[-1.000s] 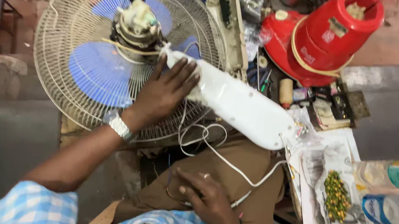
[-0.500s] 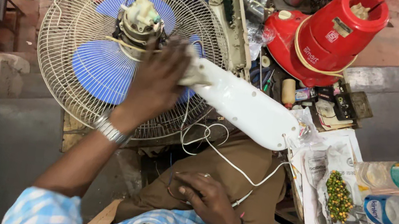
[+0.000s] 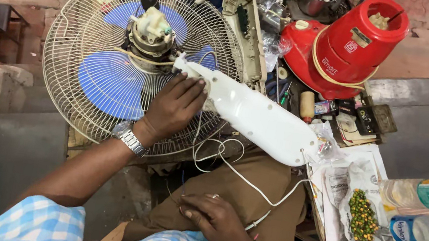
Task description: The person cleans the fan housing with a cloth, then uses a screwdriver to tighten screws on the white plastic casing attached to the fan motor. The person continues to wipe and adjust the housing throughout the clip.
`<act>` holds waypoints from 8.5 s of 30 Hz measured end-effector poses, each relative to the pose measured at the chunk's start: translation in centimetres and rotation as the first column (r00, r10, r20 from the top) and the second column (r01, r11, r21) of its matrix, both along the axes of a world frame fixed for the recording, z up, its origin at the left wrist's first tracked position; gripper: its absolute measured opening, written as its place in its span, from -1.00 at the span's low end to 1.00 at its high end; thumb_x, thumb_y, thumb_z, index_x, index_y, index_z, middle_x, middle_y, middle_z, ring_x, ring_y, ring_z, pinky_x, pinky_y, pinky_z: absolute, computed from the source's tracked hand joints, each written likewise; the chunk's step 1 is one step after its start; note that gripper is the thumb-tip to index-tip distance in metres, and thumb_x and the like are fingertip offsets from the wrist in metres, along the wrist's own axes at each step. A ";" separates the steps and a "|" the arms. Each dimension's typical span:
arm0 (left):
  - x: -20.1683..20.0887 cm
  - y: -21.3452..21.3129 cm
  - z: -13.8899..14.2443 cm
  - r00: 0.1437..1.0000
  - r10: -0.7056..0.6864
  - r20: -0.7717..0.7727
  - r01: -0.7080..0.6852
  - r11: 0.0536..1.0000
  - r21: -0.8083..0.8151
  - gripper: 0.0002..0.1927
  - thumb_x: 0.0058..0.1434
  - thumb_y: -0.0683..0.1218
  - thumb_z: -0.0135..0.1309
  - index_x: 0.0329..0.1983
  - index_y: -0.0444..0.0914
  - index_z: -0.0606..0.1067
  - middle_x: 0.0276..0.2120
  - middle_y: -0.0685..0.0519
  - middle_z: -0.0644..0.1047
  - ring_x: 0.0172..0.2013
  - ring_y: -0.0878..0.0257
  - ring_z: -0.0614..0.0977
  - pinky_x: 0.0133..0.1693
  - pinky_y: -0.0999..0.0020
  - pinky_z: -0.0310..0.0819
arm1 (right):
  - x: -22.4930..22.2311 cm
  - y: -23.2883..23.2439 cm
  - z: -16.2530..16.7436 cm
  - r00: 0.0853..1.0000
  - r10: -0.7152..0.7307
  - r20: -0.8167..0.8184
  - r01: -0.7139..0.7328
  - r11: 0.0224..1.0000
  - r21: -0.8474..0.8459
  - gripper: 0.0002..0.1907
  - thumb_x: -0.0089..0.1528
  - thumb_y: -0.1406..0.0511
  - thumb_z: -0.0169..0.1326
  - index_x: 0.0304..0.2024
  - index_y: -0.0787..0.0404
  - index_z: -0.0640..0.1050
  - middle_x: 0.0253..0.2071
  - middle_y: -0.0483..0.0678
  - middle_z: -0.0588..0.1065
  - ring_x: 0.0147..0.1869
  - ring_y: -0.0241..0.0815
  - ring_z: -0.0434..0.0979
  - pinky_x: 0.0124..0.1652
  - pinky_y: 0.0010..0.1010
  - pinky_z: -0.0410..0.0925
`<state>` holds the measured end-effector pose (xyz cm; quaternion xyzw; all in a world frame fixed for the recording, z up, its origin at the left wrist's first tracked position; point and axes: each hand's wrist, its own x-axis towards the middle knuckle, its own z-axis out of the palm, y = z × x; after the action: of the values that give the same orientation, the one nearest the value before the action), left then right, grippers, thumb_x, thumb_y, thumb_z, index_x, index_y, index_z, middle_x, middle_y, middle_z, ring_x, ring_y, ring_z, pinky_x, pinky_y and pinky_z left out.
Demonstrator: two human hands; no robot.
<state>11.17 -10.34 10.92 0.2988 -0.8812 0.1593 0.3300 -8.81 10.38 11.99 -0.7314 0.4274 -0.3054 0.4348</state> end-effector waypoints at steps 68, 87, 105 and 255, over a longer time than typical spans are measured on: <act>7.0 0.5 -2.8 0.890 0.357 -0.282 -0.222 0.882 0.415 -0.67 0.42 -0.12 0.35 -0.43 -0.27 0.49 -0.51 0.02 0.50 -0.42 0.09 0.51 -0.33 0.19 0.32 | -18.6 -6.1 -7.1 0.401 -0.782 0.477 0.829 0.532 0.175 -0.57 0.48 0.28 0.01 0.33 0.40 0.42 0.09 0.00 0.49 0.09 -0.24 0.50 0.13 -0.35 0.45; 6.8 0.7 -2.8 0.890 0.348 -0.295 -0.221 0.894 0.390 -0.72 0.38 -0.16 0.32 -0.41 -0.27 0.48 -0.48 0.03 0.48 -0.39 0.09 0.51 -0.29 0.19 0.34 | -5.0 -7.8 -7.7 0.816 -0.472 -0.335 0.418 0.881 -0.224 -0.77 0.22 0.39 0.23 -0.06 0.19 0.67 -0.20 0.13 0.53 -0.06 0.13 0.56 -0.05 -0.17 0.41; 6.6 1.1 -3.0 0.883 0.325 -0.340 -0.183 0.903 0.388 -0.76 0.33 -0.17 0.32 -0.41 -0.25 0.51 -0.49 0.02 0.47 -0.33 0.05 0.51 -0.24 0.13 0.34 | -4.5 -17.7 -13.7 0.762 -0.476 -0.439 0.449 0.877 -0.170 -0.75 0.11 0.31 0.33 -0.16 0.19 0.65 -0.14 0.13 0.60 -0.04 0.12 0.59 0.00 -0.13 0.41; 3.6 -1.2 -1.7 0.817 0.226 -0.530 0.082 0.865 0.495 -0.72 0.25 -0.20 0.25 0.03 -0.27 0.57 -0.11 -0.08 0.57 -0.15 0.01 0.66 -0.17 0.21 0.58 | 0.3 -28.7 6.7 0.926 -0.062 -0.373 -0.098 0.914 -0.394 -0.88 0.21 0.40 0.25 -0.18 0.24 0.66 -0.23 0.04 0.61 -0.18 -0.04 0.64 -0.15 -0.27 0.47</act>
<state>14.74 -11.54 9.20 0.4414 -0.7390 -0.1568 0.4842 -8.48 -18.28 18.73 -0.8545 0.4235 -0.2366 0.1859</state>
